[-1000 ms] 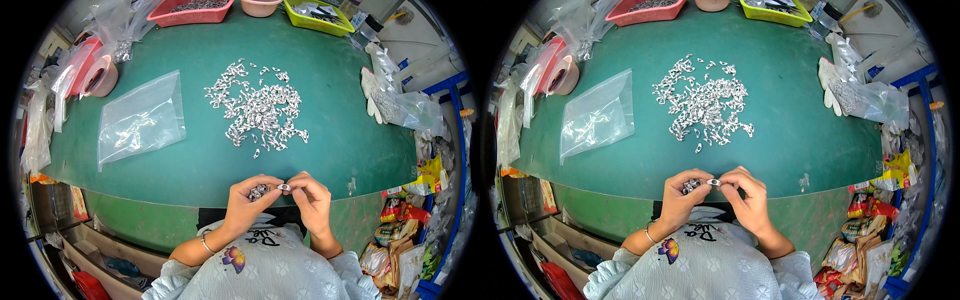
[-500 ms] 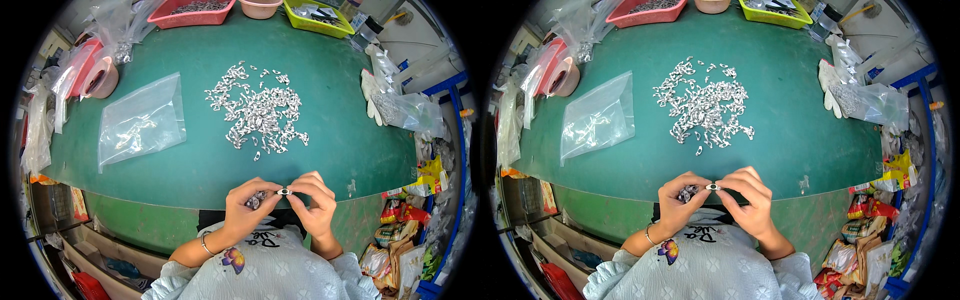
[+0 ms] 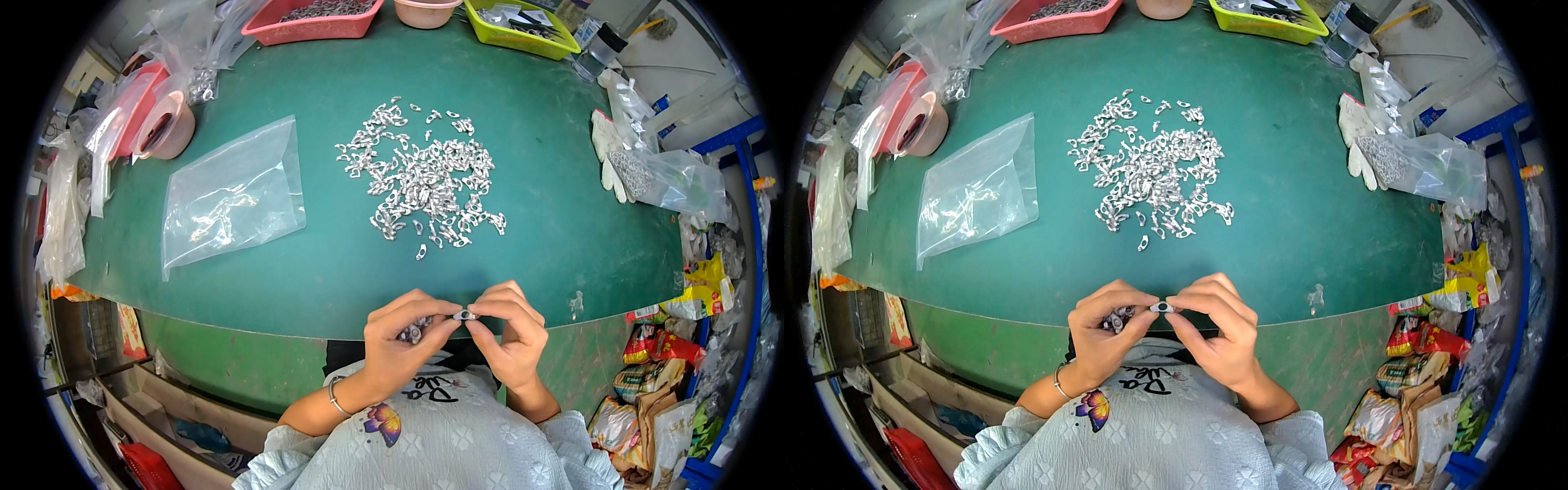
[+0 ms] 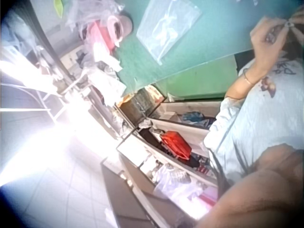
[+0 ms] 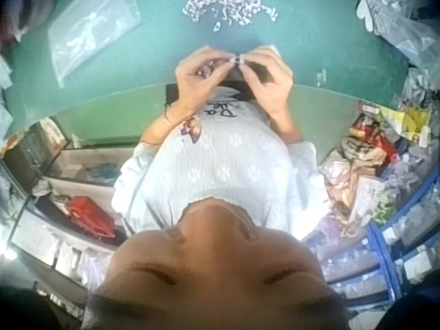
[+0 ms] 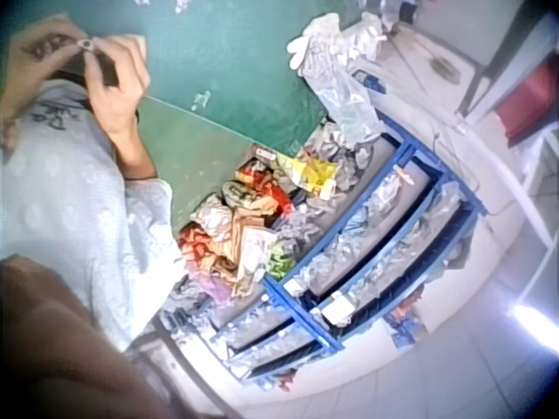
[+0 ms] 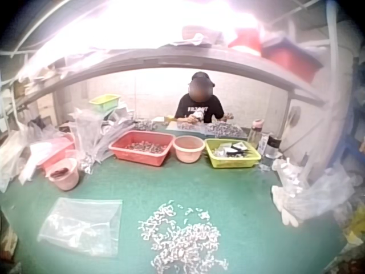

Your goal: The person sits at a green workbench and repeatedly picks up small silver metal parts, snaps them together by hand, and places the assembled units on the table. The person briefly bends down to retrieve a dropped part and resumes the same assembly process.

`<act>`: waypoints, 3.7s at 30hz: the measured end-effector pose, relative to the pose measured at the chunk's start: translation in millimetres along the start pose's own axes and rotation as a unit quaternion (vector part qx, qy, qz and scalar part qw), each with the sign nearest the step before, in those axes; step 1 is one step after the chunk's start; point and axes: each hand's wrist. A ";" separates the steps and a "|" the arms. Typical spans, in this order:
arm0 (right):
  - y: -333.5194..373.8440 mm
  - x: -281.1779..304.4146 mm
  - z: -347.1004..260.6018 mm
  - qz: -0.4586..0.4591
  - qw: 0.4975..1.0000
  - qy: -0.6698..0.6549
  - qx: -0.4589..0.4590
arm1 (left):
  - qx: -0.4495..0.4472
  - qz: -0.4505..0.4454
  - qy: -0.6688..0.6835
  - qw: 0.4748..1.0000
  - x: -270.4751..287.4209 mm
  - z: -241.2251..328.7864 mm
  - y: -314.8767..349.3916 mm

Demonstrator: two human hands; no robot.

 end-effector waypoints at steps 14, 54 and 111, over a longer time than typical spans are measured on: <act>5.5 0.2 -1.6 0.030 0.999 -0.034 -0.028 | 0.014 -0.014 0.031 0.999 -2.1 2.0 1.4; 4.2 5.8 -2.1 0.042 0.999 -0.014 0.012 | 0.015 -0.004 0.076 0.997 -18.1 -8.8 4.6; 1.0 8.6 -38.5 0.030 0.987 -0.041 0.154 | -0.019 -0.124 0.138 0.982 3.1 32.3 1.8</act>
Point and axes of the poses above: each hand's wrist, its own y-axis away from the middle knuckle, its own x-axis out of the back of the hand, z = x × y, and after that the axes turned 15 degrees about z, right-handed
